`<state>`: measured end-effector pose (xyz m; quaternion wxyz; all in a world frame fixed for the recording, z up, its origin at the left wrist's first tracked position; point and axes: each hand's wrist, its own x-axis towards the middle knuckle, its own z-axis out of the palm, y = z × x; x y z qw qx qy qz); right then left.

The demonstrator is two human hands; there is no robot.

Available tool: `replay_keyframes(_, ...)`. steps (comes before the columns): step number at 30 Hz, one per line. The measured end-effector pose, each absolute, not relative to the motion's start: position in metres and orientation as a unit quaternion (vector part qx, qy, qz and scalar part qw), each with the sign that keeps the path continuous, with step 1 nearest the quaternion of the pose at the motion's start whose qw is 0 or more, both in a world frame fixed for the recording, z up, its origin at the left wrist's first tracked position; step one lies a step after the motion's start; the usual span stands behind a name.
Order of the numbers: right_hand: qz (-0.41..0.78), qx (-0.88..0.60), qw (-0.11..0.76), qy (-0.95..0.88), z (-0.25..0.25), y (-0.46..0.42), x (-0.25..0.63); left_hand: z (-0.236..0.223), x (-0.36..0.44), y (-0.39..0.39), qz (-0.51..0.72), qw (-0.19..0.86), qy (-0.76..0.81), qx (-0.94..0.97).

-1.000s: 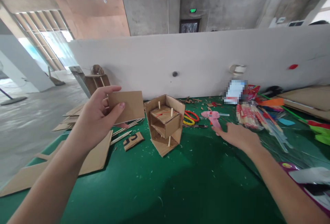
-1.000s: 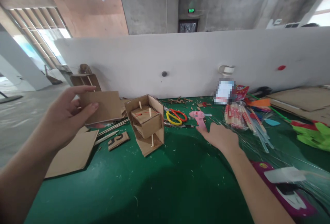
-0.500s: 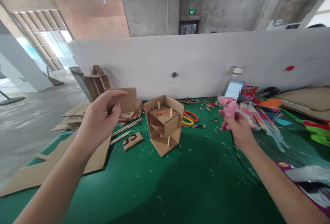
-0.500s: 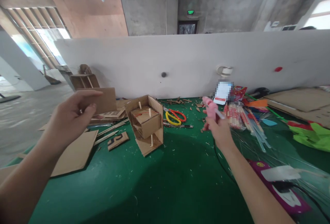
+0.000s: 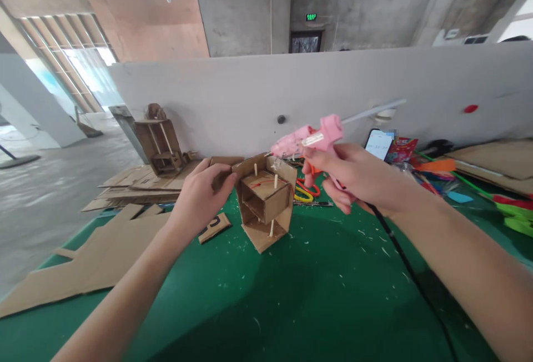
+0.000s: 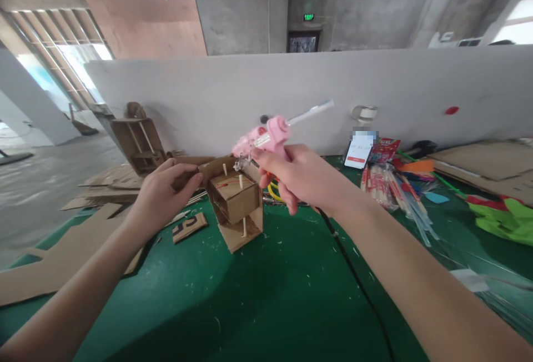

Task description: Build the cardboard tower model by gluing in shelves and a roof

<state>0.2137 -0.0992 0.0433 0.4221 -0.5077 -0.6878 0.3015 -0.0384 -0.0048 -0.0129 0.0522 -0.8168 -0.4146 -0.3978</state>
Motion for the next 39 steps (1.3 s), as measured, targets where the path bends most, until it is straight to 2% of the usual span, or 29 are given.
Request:
replay_keyframes(14, 0.255, -0.514, 0.337, -0.746, 0.051, -0.067, 0.204, -0.017, -0.037, -0.002, -0.404, 0.038, -0.4, -0.822)
replay_keyframes(24, 0.301, -0.569, 0.297, -0.706, 0.056, -0.07, 0.203, -0.018, -0.038, 0.0, -0.409, 0.037, -0.399, -0.82)
replay_keyframes(39, 0.306, -0.58, 0.296, -0.694, 0.057, -0.074, 0.202, -0.02, -0.038, 0.004, -0.411, 0.048, -0.393, -0.821)
